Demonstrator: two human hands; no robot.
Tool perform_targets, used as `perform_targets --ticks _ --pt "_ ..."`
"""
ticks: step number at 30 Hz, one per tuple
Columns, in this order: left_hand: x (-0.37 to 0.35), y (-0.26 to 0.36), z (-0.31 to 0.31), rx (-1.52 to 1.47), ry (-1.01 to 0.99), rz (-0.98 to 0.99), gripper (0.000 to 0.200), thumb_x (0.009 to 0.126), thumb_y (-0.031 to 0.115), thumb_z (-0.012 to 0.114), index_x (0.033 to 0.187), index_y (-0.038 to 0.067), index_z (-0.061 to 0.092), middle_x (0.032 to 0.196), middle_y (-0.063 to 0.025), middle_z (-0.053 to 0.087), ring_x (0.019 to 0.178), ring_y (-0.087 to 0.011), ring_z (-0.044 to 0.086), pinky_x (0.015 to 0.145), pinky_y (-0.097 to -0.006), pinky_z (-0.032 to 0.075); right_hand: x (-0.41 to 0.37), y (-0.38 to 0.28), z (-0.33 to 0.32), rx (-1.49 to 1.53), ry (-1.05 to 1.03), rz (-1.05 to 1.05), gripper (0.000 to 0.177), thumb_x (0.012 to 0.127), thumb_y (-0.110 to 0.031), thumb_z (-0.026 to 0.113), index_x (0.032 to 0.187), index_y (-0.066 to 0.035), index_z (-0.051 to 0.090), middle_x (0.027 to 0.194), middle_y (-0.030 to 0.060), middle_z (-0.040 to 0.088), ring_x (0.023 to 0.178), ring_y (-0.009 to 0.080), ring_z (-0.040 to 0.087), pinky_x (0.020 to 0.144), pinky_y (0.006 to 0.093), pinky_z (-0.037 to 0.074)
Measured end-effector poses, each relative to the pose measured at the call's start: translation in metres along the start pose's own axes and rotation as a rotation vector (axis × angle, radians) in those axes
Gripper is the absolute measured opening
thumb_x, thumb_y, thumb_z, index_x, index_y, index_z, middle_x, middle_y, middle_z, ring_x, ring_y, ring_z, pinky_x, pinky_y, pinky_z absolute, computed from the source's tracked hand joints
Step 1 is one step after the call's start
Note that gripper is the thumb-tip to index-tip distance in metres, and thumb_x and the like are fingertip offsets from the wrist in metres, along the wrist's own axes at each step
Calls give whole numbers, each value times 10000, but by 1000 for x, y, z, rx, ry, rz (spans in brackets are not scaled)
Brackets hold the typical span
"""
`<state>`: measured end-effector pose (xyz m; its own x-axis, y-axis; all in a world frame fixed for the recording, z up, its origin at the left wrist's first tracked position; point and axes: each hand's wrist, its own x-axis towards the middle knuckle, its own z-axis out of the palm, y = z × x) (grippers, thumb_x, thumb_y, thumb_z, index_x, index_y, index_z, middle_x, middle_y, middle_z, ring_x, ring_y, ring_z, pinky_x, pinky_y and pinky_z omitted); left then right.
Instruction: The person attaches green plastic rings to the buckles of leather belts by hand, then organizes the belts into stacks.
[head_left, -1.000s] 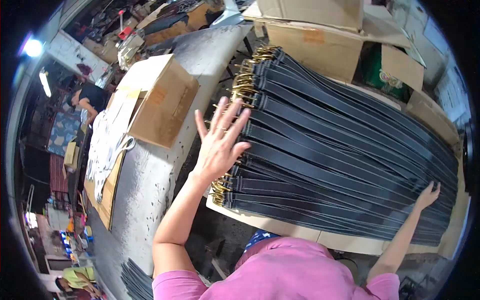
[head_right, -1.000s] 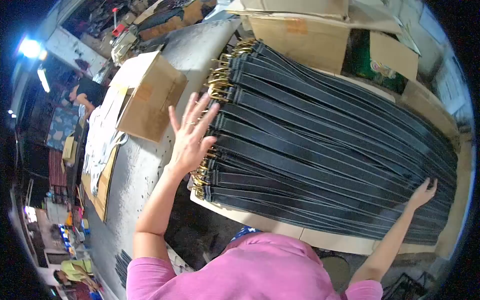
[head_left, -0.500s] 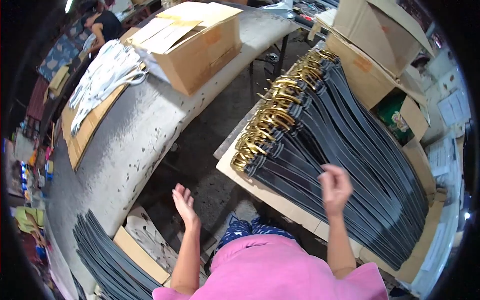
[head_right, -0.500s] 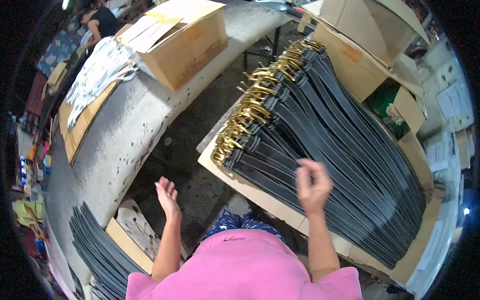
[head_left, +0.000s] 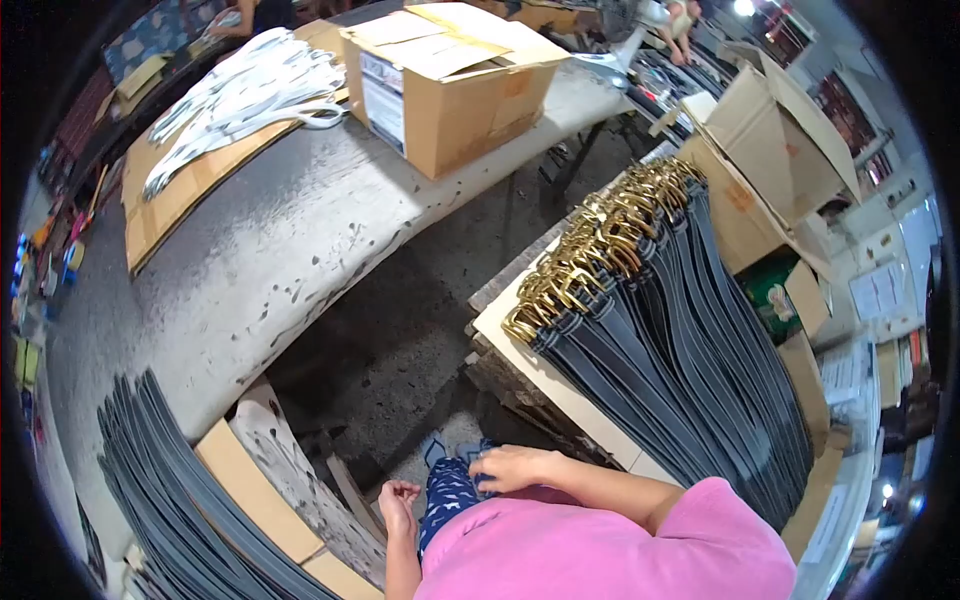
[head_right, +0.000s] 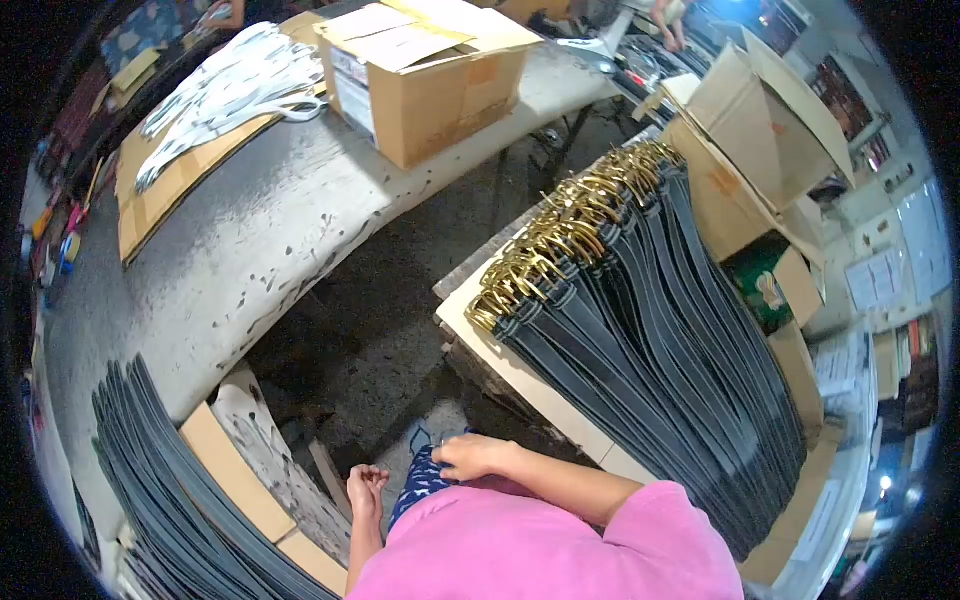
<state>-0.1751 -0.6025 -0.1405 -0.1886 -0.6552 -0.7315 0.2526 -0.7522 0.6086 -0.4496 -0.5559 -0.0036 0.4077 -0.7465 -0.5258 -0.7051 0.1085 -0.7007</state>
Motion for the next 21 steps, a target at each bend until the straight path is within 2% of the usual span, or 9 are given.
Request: perform_targets --ticks 4,6,7,8,10,13,17,18,21 --pt "-41 -23 10 229 248 76 578 1013 449 488 682 4 651 616 -80 634 598 -146 570 669 -289 460 38 59 4 -135 99 -3 333 886 -281 631 1081 -13 649 1055 219 664 1037 390 621 905 463 497" --pt "-71 -53 -1 289 204 64 489 1007 398 518 798 -1 709 749 -89 701 669 -140 611 663 -287 470 42 63 -6 -289 10 112 325 864 -269 648 1069 -18 674 1048 214 673 1027 384 634 913 458 505" --pt "-88 -58 5 263 220 -9 424 989 382 555 860 19 732 784 -60 705 722 -138 628 684 -292 487 50 82 2 -329 23 71 335 855 -255 662 1088 -15 676 1058 223 674 1045 383 631 919 453 505" --pt "-107 -63 4 382 198 -137 406 946 388 619 940 -5 723 879 -100 727 856 -164 663 785 -292 507 51 102 10 -272 76 -53 298 850 -251 665 1022 -8 687 1009 245 672 998 404 643 849 492 516" --pt "-127 -110 -10 526 85 78 328 926 332 658 990 15 711 966 -85 717 916 -157 657 841 -309 507 56 114 22 -195 -50 -6 375 858 -238 683 1149 -4 650 1087 251 655 1052 416 617 904 467 499" --pt "-153 -120 4 800 67 311 266 911 285 676 1023 43 697 1029 -115 691 964 -236 655 892 -371 498 69 126 36 -229 -218 -43 365 863 -209 683 1140 25 641 1144 261 641 1084 410 608 921 445 493" --pt "-185 -109 19 831 380 562 231 934 237 645 1045 35 666 1041 -140 656 924 -288 641 860 -389 496 94 113 50 -218 -402 -91 397 880 -214 683 1187 33 630 1129 274 640 1011 402 643 871 444 514" --pt "-199 -95 21 716 458 523 207 930 200 651 1044 27 662 1024 -136 652 937 -286 638 850 -375 497 100 116 60 -198 -296 -155 364 826 -181 729 1125 18 667 969 218 683 822 300 688 760 375 541" --pt "-230 -85 23 634 730 585 146 918 94 653 1036 8 655 1013 -132 626 983 -292 623 854 -348 497 119 108 63 -153 -264 -256 329 843 -157 707 1104 38 659 941 202 679 806 291 680 749 372 538"
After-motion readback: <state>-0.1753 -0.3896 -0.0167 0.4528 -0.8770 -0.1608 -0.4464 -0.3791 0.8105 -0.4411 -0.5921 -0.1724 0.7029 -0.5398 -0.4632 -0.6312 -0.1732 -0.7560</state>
